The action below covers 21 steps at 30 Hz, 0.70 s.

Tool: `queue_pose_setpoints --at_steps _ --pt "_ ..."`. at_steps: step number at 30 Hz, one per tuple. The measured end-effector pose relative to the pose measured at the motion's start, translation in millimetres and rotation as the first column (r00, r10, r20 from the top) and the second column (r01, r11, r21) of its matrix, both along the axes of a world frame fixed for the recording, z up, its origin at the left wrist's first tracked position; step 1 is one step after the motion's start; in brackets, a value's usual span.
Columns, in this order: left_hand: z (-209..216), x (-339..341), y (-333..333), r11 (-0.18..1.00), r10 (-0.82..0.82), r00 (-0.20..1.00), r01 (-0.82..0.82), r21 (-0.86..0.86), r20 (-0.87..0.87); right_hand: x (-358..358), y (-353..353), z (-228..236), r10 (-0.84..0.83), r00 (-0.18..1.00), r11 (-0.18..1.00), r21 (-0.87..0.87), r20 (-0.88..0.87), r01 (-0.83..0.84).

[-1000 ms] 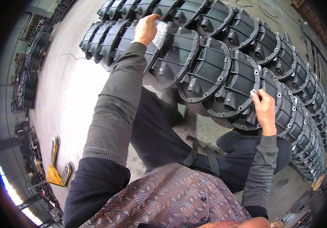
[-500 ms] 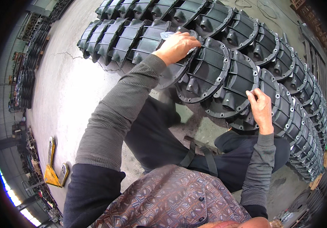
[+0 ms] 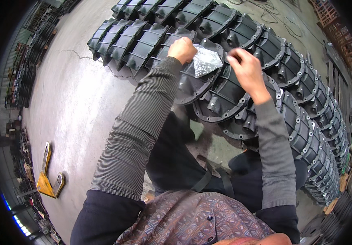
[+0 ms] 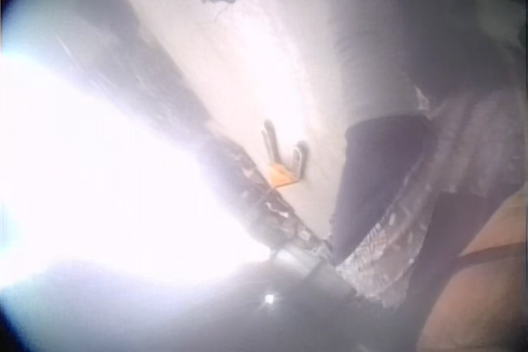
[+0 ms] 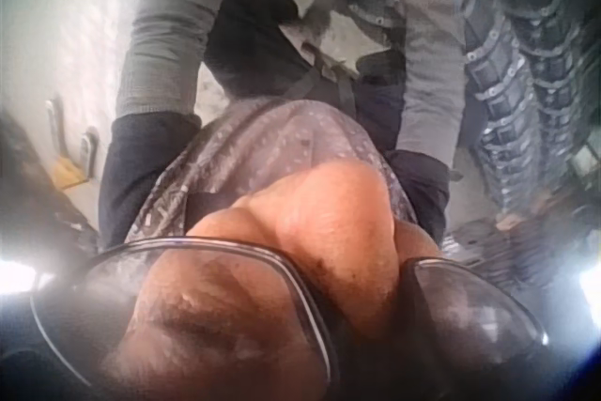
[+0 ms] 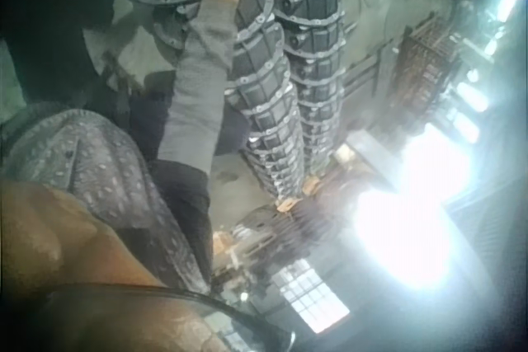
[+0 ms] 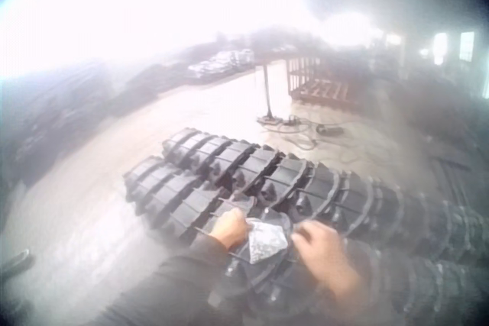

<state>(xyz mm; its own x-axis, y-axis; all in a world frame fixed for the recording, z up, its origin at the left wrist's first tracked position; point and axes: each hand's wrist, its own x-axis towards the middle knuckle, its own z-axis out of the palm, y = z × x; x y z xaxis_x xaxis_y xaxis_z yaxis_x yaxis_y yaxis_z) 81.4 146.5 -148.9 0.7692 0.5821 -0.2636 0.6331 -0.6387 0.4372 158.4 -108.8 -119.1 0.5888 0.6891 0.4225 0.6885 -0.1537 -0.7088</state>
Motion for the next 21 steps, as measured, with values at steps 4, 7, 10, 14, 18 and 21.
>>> queue_pose_setpoints --at_steps 4,7,10,14,18,21 --pt "-9 8 1 0.993 -0.062 0.973 0.038 0.107 0.223 28 83 -12 -0.119 0.989 0.871 -0.488 -0.090 0.061" --pt "-4 8 -5 0.970 -0.187 0.907 0.110 0.217 0.378 32 112 -33 -0.075 0.997 0.747 -0.663 -0.024 0.040" --pt "7 8 -8 0.964 -0.216 0.922 0.147 0.223 0.323 41 121 -46 -0.110 0.989 0.774 -0.616 0.097 0.146" --pt "17 4 -10 0.919 -0.335 0.879 0.225 0.323 0.340 81 103 -29 -0.059 0.970 0.885 -0.438 0.234 0.159" --pt "14 2 -12 0.884 -0.409 0.835 0.263 0.387 0.367 72 89 -19 0.003 0.943 0.901 -0.410 0.334 0.143" --pt "9 2 -12 0.879 -0.418 0.818 0.255 0.402 0.395 57 88 -18 0.007 0.872 0.994 -0.098 0.490 0.047"
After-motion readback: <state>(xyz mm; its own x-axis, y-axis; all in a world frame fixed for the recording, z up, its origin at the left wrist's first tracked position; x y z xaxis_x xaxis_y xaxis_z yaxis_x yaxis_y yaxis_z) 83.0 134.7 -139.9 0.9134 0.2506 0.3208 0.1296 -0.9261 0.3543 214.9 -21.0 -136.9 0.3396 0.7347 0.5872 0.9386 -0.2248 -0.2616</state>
